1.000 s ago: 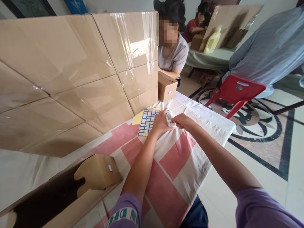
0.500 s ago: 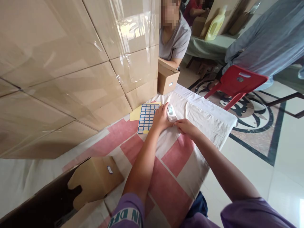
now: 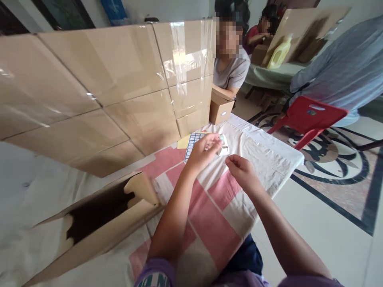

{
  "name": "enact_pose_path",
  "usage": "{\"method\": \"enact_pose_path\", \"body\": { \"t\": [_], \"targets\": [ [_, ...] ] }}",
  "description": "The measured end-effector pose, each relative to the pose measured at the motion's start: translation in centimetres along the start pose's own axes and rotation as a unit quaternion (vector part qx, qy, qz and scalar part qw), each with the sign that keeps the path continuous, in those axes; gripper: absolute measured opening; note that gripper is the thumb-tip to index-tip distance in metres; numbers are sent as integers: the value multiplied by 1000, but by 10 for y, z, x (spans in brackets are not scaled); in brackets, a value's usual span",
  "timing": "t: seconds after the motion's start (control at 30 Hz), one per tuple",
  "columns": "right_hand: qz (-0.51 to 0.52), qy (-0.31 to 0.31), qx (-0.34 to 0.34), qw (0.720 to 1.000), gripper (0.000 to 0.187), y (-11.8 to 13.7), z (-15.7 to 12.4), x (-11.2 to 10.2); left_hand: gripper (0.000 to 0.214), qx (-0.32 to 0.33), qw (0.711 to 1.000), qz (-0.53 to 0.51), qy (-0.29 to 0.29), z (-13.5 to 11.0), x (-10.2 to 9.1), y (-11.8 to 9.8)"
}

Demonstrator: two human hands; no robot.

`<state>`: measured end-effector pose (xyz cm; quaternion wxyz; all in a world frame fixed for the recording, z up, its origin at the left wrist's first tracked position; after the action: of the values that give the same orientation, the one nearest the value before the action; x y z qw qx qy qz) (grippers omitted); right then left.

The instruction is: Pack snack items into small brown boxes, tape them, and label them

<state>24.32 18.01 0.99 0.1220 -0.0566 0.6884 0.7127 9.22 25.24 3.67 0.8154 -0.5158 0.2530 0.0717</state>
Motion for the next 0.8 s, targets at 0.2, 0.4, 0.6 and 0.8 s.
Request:
{"method": "enact_pose_path", "body": {
  "t": [0.2,0.4,0.6,0.8],
  "targets": [
    [38,191,-138,971,25,73,-52,69,11,-18,990,78,-117,-134,-77,-64],
    [72,305,-227,922,42,85,-26,161,16,-81,891,175,-410,-255,-159,-85],
    [39,379,-442,812,56,118,-33,232,14,-189,862,199,-426,-283,-220,-33],
    [-13,354,-493,795,38,98,-42,241,19,-188,884,161,-396,-265,-223,-7]
  ]
}}
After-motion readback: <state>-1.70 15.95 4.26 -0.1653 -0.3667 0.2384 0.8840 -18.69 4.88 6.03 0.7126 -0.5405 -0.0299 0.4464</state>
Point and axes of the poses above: each hand's wrist, its own z-axis towards the middle knuckle, its own x-axis out of the palm, y = z × x, the point moved 5 cm from there along z, towards the middle knuckle, and after that the axes turned 4 degrees about z, right-handed, at the moved point
